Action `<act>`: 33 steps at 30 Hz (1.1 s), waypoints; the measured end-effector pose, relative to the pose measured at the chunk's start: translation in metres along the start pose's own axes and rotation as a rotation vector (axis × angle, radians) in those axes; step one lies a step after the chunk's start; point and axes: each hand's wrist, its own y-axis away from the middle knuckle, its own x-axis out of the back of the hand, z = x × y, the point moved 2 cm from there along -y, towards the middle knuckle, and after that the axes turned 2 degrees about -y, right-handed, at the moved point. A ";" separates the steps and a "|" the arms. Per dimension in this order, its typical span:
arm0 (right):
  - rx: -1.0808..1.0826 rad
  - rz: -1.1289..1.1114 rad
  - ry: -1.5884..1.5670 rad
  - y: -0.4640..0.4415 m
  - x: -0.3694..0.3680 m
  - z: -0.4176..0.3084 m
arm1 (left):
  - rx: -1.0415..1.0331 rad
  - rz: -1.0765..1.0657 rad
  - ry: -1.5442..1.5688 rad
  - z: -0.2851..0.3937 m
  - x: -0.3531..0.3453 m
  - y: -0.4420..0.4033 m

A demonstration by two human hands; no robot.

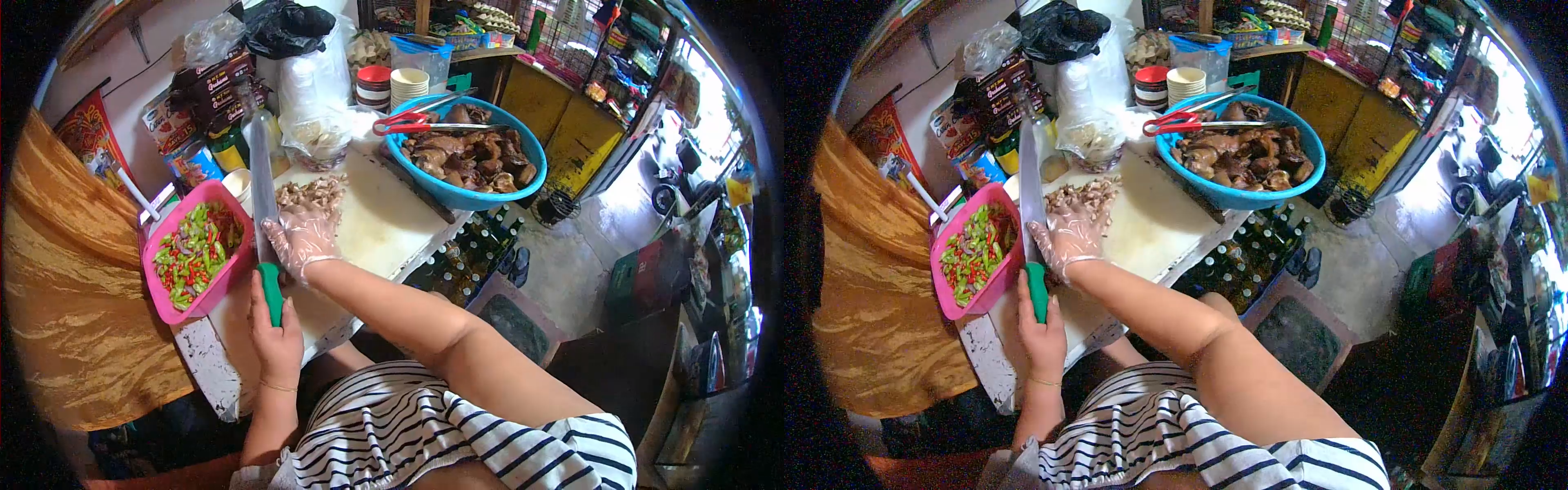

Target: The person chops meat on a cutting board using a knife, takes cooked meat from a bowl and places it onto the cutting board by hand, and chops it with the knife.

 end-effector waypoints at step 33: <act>-0.208 -0.466 0.324 -0.132 0.174 0.240 | 0.120 -0.018 -0.025 -0.021 0.015 0.033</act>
